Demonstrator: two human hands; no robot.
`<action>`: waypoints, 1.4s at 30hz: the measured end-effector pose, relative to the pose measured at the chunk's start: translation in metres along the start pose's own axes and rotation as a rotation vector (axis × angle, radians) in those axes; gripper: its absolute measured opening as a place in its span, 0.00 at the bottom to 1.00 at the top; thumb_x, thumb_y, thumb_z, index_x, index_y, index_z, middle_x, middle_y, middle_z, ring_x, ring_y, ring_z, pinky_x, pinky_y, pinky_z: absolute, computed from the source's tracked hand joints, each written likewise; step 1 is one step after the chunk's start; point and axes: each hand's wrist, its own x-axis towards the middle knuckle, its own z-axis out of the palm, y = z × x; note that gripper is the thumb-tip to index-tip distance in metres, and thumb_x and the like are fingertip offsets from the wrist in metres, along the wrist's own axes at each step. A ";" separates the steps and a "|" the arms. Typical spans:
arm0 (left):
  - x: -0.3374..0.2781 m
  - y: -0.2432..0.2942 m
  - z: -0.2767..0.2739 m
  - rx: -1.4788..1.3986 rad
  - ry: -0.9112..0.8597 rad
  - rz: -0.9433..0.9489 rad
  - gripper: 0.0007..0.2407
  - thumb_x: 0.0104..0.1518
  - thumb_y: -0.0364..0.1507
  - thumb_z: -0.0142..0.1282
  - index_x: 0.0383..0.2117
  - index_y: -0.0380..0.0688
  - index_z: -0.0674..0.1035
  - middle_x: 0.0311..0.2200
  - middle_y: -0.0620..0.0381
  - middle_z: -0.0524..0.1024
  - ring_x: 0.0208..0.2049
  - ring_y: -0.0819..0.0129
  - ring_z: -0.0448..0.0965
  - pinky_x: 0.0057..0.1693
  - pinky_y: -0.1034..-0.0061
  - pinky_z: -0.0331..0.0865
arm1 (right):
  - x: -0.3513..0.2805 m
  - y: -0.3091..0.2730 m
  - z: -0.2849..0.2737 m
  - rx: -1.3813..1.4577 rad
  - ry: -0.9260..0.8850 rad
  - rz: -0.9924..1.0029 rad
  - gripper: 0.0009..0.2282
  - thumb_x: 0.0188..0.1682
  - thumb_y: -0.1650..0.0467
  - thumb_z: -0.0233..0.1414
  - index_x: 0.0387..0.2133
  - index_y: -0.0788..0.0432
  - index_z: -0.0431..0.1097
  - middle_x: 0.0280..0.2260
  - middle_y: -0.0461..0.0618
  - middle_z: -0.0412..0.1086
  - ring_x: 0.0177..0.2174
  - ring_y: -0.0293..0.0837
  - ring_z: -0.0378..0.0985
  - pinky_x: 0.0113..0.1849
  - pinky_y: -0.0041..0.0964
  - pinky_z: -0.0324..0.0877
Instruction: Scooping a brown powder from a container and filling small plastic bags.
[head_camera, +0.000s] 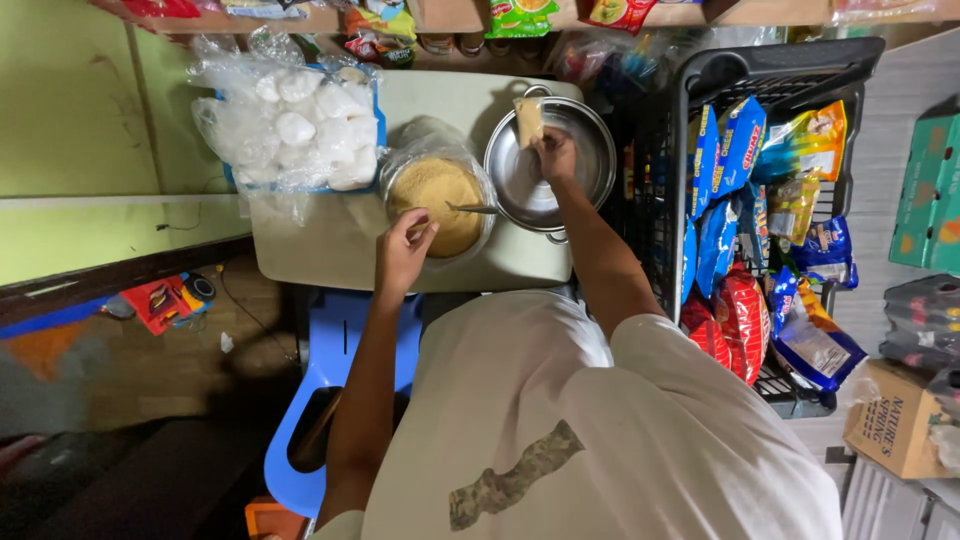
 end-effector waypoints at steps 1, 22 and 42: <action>-0.001 -0.010 0.002 0.000 0.003 -0.006 0.13 0.59 0.29 0.64 0.47 0.38 0.79 0.42 0.49 0.84 0.37 0.70 0.85 0.43 0.76 0.77 | -0.004 -0.014 0.001 0.000 -0.006 0.003 0.06 0.52 0.75 0.63 0.39 0.66 0.78 0.32 0.49 0.76 0.32 0.37 0.74 0.37 0.33 0.70; 0.011 -0.064 -0.019 0.360 0.225 0.014 0.02 0.59 0.28 0.57 0.35 0.46 0.79 0.25 0.49 0.79 0.28 0.52 0.81 0.36 0.62 0.72 | -0.191 -0.649 -0.048 -0.244 -0.564 -0.826 0.02 0.45 0.78 0.52 0.28 0.62 0.66 0.37 0.55 0.72 0.36 0.53 0.76 0.41 0.47 0.70; 0.055 -0.266 0.004 0.631 0.517 -0.171 0.18 0.47 0.29 0.69 0.46 0.54 0.77 0.60 0.45 0.65 0.59 0.41 0.63 0.61 0.55 0.64 | -0.223 -0.624 -0.055 -0.540 -0.563 -0.791 0.03 0.55 0.76 0.52 0.37 0.62 0.74 0.34 0.56 0.73 0.35 0.53 0.77 0.38 0.42 0.71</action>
